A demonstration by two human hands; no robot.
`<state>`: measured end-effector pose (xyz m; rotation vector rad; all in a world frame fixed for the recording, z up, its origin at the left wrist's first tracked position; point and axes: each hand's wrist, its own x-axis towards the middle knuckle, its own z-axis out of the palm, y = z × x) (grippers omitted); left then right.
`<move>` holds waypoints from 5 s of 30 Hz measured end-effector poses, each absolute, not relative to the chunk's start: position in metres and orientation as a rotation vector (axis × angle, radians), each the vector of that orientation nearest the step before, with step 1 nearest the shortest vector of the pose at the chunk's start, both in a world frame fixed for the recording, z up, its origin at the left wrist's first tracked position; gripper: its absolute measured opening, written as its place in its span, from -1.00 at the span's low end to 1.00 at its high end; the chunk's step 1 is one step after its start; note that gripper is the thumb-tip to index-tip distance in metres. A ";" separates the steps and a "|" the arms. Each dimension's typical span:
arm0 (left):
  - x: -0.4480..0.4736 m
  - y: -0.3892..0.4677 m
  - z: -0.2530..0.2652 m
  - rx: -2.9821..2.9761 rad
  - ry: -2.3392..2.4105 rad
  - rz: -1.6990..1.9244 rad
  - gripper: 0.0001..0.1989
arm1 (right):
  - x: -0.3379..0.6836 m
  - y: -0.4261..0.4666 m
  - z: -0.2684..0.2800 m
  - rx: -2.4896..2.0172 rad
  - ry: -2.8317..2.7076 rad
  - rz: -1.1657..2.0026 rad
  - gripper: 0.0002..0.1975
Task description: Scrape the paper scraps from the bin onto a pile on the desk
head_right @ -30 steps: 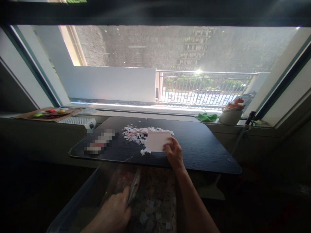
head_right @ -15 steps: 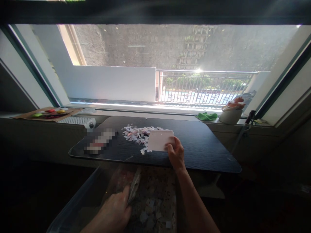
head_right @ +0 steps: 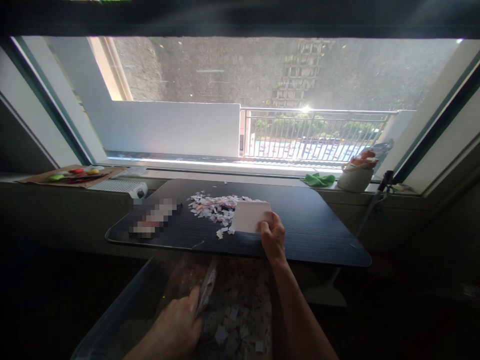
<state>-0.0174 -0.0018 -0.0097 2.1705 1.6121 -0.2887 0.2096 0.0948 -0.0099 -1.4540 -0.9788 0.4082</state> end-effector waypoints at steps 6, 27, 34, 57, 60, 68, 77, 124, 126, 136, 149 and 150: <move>-0.019 -0.002 -0.011 2.152 1.604 -0.253 -0.60 | 0.211 0.097 -0.013 -1.455 -0.932 0.377 -0.60; -0.017 -0.003 -0.006 2.140 1.603 -0.288 -0.55 | 0.209 0.094 -0.009 -1.498 -0.894 0.293 -0.62; -0.019 -0.003 -0.010 2.156 1.608 -0.212 -0.61 | 0.212 0.085 -0.006 -1.527 -0.967 0.336 -0.64; -0.017 -0.002 -0.001 2.121 1.601 -0.302 -0.57 | 0.209 0.078 0.007 -1.522 -1.119 0.345 -0.62; -0.016 -0.002 0.000 2.118 1.613 -0.293 -0.58 | 0.214 0.075 0.006 -1.542 -1.097 0.295 -0.62; -0.017 -0.003 -0.001 2.140 1.591 -0.281 -0.60 | 0.226 0.071 0.005 -1.519 -1.112 0.377 -0.65; -0.019 -0.003 -0.002 2.168 1.585 -0.281 -0.58 | 0.226 0.072 -0.002 -1.468 -1.145 0.501 -0.67; -0.016 -0.002 0.001 2.117 1.613 -0.341 -0.62 | 0.215 0.073 -0.003 -1.442 -1.154 0.542 -0.70; -0.016 -0.002 0.002 2.107 1.613 -0.354 -0.61 | 0.215 0.074 -0.004 -1.459 -1.136 0.510 -0.69; -0.018 -0.001 -0.003 2.126 1.614 -0.291 -0.63 | 0.214 0.074 -0.002 -1.429 -1.167 0.578 -0.69; -0.017 0.000 -0.003 2.090 1.614 -0.338 -0.60 | 0.211 0.085 -0.007 -1.289 -1.118 0.616 -0.63; -0.017 0.000 -0.002 2.092 1.611 -0.336 -0.60 | 0.208 0.087 -0.007 -1.279 -1.141 0.620 -0.63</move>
